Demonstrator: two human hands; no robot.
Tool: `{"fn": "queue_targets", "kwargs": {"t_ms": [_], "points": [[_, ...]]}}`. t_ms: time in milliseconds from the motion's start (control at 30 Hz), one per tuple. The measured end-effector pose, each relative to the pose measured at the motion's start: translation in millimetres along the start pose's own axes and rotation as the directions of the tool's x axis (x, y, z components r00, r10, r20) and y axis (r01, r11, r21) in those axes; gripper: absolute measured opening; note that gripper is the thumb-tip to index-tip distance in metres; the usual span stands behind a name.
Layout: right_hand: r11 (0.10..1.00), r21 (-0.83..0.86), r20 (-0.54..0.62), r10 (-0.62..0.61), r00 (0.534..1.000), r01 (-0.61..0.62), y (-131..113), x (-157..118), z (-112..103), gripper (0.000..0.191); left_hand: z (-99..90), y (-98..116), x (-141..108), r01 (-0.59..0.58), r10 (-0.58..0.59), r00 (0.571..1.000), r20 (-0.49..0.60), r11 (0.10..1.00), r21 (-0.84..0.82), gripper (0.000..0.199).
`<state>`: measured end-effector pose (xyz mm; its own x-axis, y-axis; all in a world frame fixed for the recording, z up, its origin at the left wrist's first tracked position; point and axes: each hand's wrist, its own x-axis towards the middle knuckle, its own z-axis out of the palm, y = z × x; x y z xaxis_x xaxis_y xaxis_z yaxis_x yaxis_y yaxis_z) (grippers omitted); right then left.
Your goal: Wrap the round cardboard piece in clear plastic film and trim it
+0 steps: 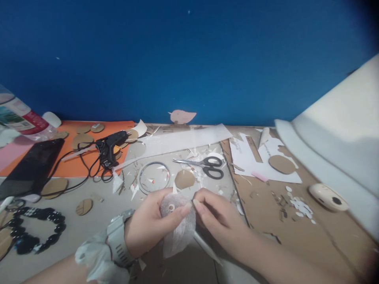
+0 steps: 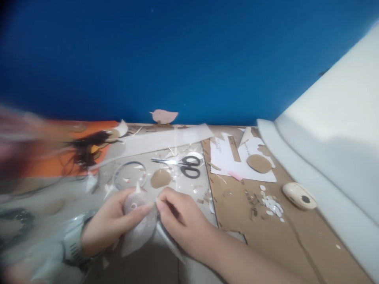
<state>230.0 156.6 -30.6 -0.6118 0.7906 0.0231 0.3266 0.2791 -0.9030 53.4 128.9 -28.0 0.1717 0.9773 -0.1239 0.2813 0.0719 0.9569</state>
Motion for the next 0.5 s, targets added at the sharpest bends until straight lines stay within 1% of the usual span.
{"fn": "queue_targets", "kwargs": {"t_ms": [100,167,267,367,500], "points": [[0.999,-0.042,0.020,-0.018,1.000,0.019,3.5,-1.4,1.4,0.021,-0.6,-0.3,1.0,-0.002,0.002,0.998,-0.058,1.000,-0.003,0.019],[0.998,-0.053,0.035,-0.023,0.999,0.025,5.1,-2.0,2.5,0.020,-0.7,-0.2,1.2,0.002,-0.002,0.997,-0.073,1.000,-0.002,0.018],[1.000,-0.021,0.001,-0.019,1.000,0.019,4.8,-1.3,3.0,0.022,-0.6,0.4,0.8,0.005,-0.004,0.999,-0.041,1.000,0.021,0.019],[1.000,-0.001,-0.041,0.012,0.999,-0.012,2.3,0.3,1.9,0.025,-0.6,0.7,0.3,0.013,-0.012,1.000,-0.012,0.999,0.038,0.020],[1.000,-0.017,-0.036,0.017,0.999,-0.017,-0.9,1.3,0.8,0.025,-0.6,0.4,0.1,0.003,-0.003,1.000,-0.007,1.000,0.022,0.019]]}}
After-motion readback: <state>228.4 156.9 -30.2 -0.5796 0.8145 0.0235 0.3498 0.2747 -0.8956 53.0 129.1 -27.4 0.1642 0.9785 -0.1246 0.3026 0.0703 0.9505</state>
